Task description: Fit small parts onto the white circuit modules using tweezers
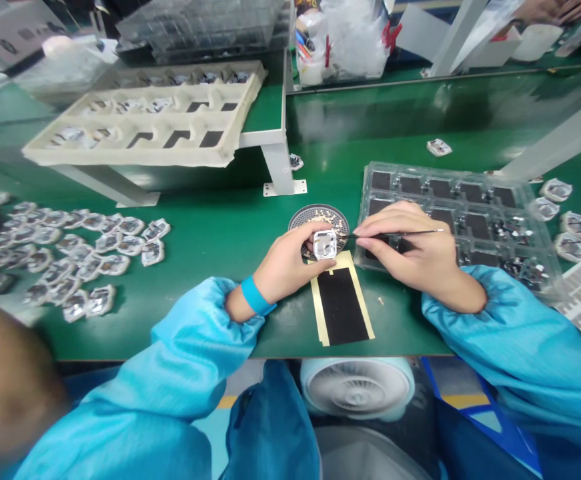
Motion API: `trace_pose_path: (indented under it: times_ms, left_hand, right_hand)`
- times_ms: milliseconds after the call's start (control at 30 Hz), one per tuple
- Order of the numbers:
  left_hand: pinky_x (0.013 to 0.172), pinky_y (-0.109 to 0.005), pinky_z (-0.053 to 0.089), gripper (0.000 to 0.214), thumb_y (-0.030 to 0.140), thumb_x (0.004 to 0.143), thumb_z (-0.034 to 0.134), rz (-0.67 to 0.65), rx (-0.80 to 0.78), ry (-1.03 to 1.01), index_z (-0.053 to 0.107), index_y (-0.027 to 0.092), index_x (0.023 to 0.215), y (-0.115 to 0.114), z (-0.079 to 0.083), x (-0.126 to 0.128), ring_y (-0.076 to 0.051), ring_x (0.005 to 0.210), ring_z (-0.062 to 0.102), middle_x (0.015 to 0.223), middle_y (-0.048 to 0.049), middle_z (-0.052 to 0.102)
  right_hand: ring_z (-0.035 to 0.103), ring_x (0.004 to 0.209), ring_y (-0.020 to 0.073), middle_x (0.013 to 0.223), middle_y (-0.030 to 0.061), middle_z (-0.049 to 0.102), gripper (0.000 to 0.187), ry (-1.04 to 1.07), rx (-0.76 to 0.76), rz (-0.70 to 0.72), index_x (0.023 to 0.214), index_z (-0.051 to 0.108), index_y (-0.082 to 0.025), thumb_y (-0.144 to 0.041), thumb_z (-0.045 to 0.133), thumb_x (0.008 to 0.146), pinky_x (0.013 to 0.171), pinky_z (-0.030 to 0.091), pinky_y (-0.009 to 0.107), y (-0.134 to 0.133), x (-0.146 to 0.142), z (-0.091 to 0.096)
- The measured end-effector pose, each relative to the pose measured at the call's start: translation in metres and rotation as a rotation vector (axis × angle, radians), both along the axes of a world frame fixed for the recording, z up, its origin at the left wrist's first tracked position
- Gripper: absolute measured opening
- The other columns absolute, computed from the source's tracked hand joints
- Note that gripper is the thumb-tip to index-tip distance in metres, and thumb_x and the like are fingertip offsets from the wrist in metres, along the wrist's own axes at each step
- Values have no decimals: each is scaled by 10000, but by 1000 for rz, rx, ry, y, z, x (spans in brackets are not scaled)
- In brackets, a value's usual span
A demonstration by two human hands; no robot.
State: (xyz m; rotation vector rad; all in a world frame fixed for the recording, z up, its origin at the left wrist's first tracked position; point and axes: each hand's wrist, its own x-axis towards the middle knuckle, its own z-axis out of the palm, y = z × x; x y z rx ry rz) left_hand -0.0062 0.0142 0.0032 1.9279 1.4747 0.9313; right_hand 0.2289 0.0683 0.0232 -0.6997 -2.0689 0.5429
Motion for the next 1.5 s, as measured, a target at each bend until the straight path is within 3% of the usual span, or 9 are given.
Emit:
trace_pose_path:
  times_ms: [600, 1200, 1500]
  left_hand:
    - [1053, -350, 516, 530, 223, 809, 815, -28, 57, -6, 621, 212, 1302, 0, -3, -2, -225, 1202, 665, 1309, -52, 701]
    - [1056, -387, 523, 563, 221, 801, 823, -10, 57, -12, 617, 212, 1325, 1, -5, -2, -249, 1200, 670, 1328, -67, 697]
    - [1106, -379, 502, 558, 218, 819, 808, -5, 62, -131, 619, 228, 1344, 2, -9, -1, -241, 1236, 655, 1349, -57, 683]
  right_hand:
    - [743, 906, 233, 991, 6, 799, 213, 3, 219, 45, 1018, 722, -282, -147, 777, 862, 842, 529, 441, 1, -3, -4]
    - [734, 872, 238, 938, 11, 796, 165, 6, 146, 22, 975, 734, -273, -196, 794, 842, 852, 523, 448, -2, -4, -4]
    - [736, 897, 252, 947, 14, 796, 144, 33, 49, 14, 959, 749, -279, -206, 790, 842, 905, 547, 480, -1, -3, -4]
